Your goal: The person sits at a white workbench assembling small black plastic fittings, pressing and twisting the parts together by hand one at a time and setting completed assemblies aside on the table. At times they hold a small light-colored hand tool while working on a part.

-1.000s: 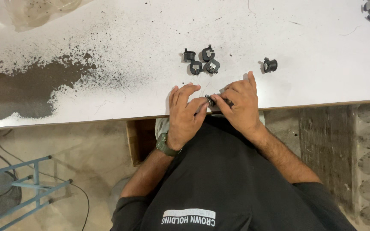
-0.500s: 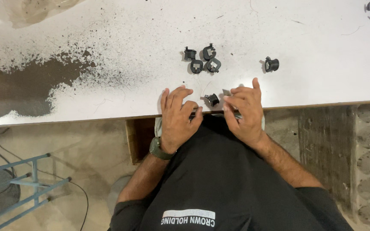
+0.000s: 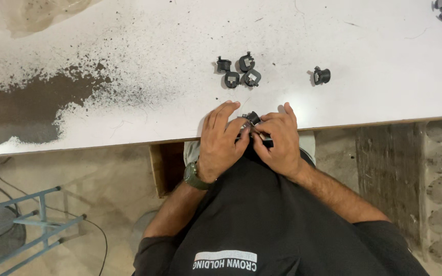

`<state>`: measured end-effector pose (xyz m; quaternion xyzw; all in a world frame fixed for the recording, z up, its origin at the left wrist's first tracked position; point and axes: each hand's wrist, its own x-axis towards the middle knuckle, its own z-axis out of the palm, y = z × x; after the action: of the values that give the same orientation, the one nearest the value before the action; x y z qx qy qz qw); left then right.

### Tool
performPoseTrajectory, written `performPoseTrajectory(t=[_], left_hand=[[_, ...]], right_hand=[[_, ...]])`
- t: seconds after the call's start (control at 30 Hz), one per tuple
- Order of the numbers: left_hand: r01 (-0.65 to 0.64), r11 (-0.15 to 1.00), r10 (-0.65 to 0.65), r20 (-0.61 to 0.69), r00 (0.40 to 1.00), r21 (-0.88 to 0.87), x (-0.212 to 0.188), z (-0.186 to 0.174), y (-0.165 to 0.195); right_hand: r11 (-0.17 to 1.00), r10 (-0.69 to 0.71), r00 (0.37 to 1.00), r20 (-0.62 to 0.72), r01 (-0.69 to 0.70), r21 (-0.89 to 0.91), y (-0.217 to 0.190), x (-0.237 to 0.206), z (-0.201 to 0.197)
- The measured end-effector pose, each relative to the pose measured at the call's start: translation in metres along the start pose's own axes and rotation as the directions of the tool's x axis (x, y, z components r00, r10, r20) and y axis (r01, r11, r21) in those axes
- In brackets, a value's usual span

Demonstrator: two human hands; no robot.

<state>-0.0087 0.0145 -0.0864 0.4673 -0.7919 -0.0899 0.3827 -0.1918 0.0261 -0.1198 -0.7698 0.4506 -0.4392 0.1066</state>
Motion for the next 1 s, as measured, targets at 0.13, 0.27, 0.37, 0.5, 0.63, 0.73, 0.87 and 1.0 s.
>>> performPoseTrajectory(t=[0.13, 0.27, 0.37, 0.5, 0.63, 0.73, 0.87, 1.0], left_hand=[[0.046, 0.999, -0.046, -0.017, 0.999, 0.013, -0.004, 0.006, -0.001], [0.039, 0.999, -0.037, -0.038, 0.999, 0.038, -0.006, 0.010, -0.002], [0.051, 0.999, -0.051, -0.029, 0.998, 0.011, -0.006, 0.012, -0.004], [0.036, 0.998, -0.038, -0.046, 0.998, -0.050, -0.007, 0.012, -0.006], [0.004, 0.999, -0.007, -0.071, 0.997, -0.042, -0.007, 0.012, -0.008], [-0.057, 0.998, 0.058, -0.062, 0.996, 0.017, -0.006, 0.011, -0.009], [-0.137, 0.989, 0.138, -0.025, 0.990, 0.054, -0.006, 0.008, -0.008], [-0.118, 0.993, 0.119, -0.065, 0.991, 0.027, -0.004, 0.011, -0.007]], right_hand=[[0.999, -0.030, 0.999, -0.020, 0.030, 0.014, 0.001, -0.002, -0.002], [1.000, -0.019, 1.000, -0.020, 0.019, 0.008, 0.002, -0.003, -0.001], [1.000, -0.016, 1.000, -0.019, 0.016, -0.007, 0.003, -0.003, -0.003], [1.000, -0.014, 1.000, -0.009, 0.014, -0.007, 0.003, -0.003, -0.004], [1.000, -0.018, 1.000, 0.001, 0.018, 0.003, 0.004, -0.001, -0.005], [1.000, -0.024, 1.000, -0.001, 0.024, 0.018, 0.004, -0.001, -0.005], [0.999, -0.023, 1.000, -0.005, 0.023, 0.032, 0.005, 0.001, -0.004], [0.999, -0.024, 1.000, 0.006, 0.024, 0.044, 0.005, 0.001, -0.006]])
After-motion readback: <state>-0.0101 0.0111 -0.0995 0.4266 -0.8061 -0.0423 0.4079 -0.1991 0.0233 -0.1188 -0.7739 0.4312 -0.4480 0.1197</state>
